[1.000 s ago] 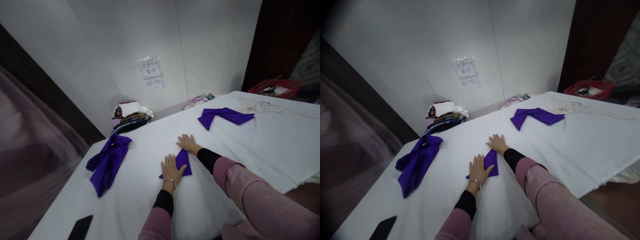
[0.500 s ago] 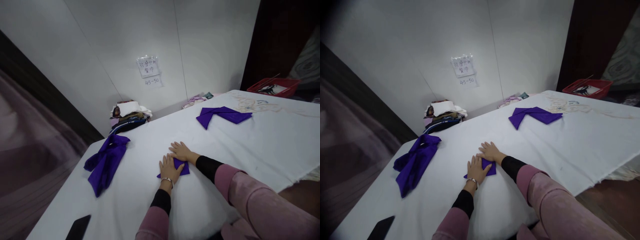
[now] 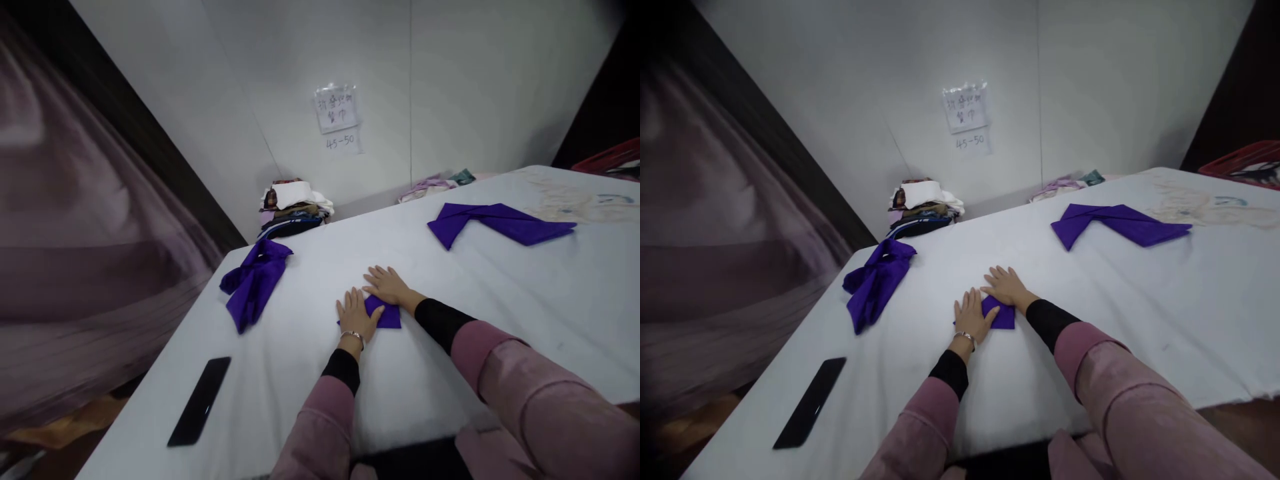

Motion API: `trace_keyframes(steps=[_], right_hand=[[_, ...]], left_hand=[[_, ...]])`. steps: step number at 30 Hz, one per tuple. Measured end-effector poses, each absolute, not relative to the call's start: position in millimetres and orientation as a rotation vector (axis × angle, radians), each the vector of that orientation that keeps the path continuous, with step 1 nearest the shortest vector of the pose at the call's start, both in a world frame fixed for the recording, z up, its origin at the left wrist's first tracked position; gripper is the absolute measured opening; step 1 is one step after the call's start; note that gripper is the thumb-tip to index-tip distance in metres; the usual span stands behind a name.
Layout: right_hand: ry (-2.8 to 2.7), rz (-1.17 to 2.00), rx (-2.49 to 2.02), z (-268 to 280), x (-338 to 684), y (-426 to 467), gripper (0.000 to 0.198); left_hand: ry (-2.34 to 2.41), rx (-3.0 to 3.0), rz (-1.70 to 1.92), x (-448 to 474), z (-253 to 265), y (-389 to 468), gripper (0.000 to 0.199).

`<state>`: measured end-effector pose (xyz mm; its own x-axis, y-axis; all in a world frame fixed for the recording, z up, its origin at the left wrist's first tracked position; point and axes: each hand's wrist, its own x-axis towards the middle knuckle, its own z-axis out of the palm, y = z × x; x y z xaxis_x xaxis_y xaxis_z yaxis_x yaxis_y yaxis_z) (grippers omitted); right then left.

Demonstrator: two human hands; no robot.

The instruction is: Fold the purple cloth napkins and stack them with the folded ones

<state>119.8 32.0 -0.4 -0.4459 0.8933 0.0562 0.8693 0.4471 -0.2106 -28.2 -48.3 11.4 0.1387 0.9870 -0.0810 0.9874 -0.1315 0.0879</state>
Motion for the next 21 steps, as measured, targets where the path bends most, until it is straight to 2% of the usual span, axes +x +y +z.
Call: trace_keyframes(steps=[15,17,21], right_hand=[[-2.571,0.222,-1.549,-6,122,34,0.066],[-2.578,0.221,-1.541,-9,123,36,0.065],[-2.57,0.22,-1.524,-15,125,39,0.066]], left_hand=[[2.132,2.121,-0.07,-88,9,-110,0.08],[2.129,2.085,0.01,-96,10,-116,0.074],[2.1,1.942,0.358,-107,13,-109,0.05]])
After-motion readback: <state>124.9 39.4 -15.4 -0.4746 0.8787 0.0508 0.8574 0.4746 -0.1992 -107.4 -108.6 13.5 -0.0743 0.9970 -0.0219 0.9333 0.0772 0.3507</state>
